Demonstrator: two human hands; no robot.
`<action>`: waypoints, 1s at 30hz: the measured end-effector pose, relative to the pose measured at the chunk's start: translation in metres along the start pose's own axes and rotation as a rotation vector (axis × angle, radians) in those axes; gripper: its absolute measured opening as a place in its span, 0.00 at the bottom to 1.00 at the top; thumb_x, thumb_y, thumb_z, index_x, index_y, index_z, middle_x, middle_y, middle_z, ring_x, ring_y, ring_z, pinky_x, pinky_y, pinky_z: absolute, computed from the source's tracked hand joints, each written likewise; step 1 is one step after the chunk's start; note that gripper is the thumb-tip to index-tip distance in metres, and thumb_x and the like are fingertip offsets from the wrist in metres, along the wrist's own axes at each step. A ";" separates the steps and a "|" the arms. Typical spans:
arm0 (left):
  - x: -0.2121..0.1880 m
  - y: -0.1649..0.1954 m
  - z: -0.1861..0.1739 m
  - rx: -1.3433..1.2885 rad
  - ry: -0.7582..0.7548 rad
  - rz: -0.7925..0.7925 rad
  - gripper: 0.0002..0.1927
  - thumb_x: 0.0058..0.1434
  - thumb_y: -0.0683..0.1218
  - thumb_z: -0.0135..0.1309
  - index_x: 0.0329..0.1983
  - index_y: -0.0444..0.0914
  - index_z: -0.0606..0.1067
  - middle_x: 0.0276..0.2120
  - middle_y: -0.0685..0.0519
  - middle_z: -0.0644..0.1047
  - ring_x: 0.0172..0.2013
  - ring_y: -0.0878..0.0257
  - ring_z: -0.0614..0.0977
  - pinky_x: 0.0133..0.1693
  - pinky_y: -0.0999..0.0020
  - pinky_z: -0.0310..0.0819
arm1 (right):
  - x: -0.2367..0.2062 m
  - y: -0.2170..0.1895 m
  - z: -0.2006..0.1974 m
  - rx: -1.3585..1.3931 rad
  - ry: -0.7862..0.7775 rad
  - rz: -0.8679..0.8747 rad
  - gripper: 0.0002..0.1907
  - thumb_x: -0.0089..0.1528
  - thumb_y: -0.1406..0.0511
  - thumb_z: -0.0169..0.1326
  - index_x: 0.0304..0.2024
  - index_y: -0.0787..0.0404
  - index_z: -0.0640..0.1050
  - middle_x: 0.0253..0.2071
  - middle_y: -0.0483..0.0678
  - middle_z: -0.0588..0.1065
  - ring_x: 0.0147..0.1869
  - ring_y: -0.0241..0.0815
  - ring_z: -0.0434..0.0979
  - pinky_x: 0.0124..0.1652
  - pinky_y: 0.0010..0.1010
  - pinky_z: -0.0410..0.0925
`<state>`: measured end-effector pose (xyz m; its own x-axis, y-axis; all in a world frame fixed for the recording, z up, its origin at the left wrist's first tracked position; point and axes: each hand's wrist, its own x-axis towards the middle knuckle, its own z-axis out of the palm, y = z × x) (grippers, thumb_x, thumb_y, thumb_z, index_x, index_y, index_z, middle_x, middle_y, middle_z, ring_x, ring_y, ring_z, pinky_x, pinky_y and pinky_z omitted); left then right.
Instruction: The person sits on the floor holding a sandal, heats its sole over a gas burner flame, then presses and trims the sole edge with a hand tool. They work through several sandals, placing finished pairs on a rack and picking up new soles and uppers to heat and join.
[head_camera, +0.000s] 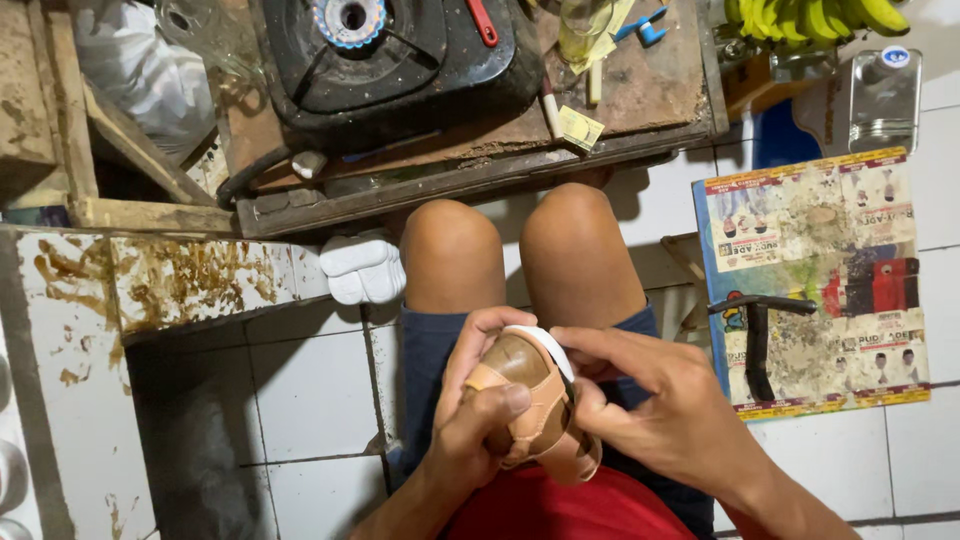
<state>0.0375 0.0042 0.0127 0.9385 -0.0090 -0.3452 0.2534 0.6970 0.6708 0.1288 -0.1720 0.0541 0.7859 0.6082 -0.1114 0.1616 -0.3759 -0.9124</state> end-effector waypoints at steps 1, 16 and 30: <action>0.000 0.000 0.000 -0.003 -0.006 0.004 0.33 0.55 0.47 0.53 0.63 0.32 0.61 0.48 0.41 0.73 0.49 0.56 0.78 0.52 0.61 0.74 | -0.001 0.002 0.000 0.009 -0.005 -0.004 0.22 0.54 0.71 0.61 0.53 0.64 0.80 0.38 0.49 0.85 0.41 0.39 0.85 0.41 0.28 0.80; -0.004 -0.005 -0.006 0.143 -0.052 0.030 0.33 0.58 0.48 0.57 0.64 0.34 0.61 0.50 0.43 0.71 0.50 0.58 0.77 0.54 0.62 0.74 | -0.005 0.004 -0.002 -0.030 0.006 -0.082 0.22 0.54 0.70 0.63 0.52 0.66 0.80 0.38 0.49 0.85 0.40 0.37 0.87 0.40 0.27 0.79; -0.004 -0.003 0.000 0.153 -0.050 0.107 0.34 0.58 0.48 0.57 0.64 0.34 0.60 0.51 0.45 0.71 0.51 0.60 0.76 0.55 0.64 0.73 | -0.016 0.008 0.000 0.086 0.022 -0.030 0.21 0.60 0.73 0.59 0.56 0.65 0.80 0.40 0.48 0.83 0.39 0.37 0.82 0.38 0.23 0.75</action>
<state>0.0331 0.0017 0.0122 0.9715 0.0213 -0.2360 0.1806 0.5784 0.7955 0.1171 -0.1846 0.0483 0.7945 0.6025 -0.0754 0.1346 -0.2958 -0.9457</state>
